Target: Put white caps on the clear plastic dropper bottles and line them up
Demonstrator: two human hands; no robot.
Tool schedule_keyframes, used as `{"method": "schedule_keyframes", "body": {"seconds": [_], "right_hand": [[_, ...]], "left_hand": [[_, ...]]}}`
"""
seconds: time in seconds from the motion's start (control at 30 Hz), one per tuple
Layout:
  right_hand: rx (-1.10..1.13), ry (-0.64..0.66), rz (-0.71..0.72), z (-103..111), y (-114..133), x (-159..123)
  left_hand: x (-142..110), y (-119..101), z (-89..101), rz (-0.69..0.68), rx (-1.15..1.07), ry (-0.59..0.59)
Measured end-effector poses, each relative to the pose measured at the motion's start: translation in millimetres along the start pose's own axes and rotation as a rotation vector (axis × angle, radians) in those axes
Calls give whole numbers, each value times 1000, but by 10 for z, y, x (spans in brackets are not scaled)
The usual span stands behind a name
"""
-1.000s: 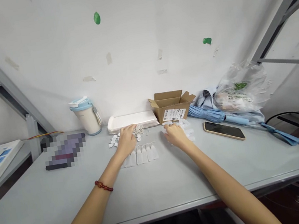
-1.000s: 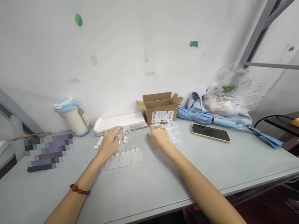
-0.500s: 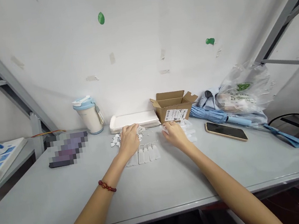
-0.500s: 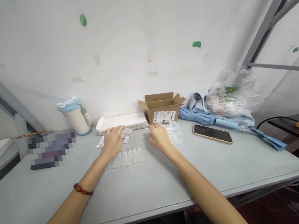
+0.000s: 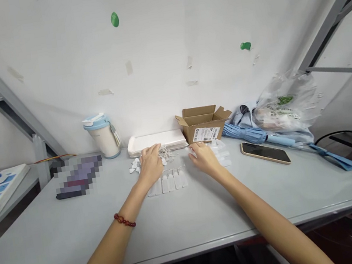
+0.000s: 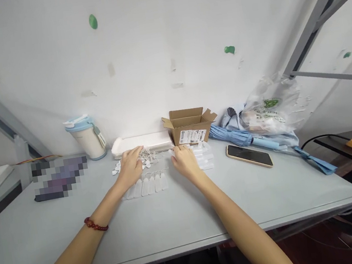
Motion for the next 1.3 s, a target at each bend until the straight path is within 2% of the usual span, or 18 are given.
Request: {"method": "schedule_keyframes", "body": {"seconds": [0.3, 0.43, 0.57, 0.67, 1.0, 1.3], "right_hand": [[69, -12, 19, 23, 24, -21], [216, -58, 101, -19, 35, -26], [360, -86, 213, -63, 70, -38], [418, -106, 236, -82, 98, -50], [456, -115, 295, -123, 157, -86], [462, -127, 319, -137, 160, -73]], "left_hand": [[-6, 9, 4, -7, -99, -24], [-18, -33, 56, -16, -235, -42], [-77, -130, 138, 29, -416, -9], [-131, -203, 185, 54, -490, 12], [-175, -260, 151, -6, -516, 29], [-206, -325, 197, 21, -534, 18]]}}
Point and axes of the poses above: each hand's wrist, its own x-axis towards the middle knuckle, its own z-axis out of the back of the hand, y = z × x, the point moved 1 cm from there along x, towards the middle knuckle, and after that the axes turned 5 degrees about y, right-handed, at the moved point
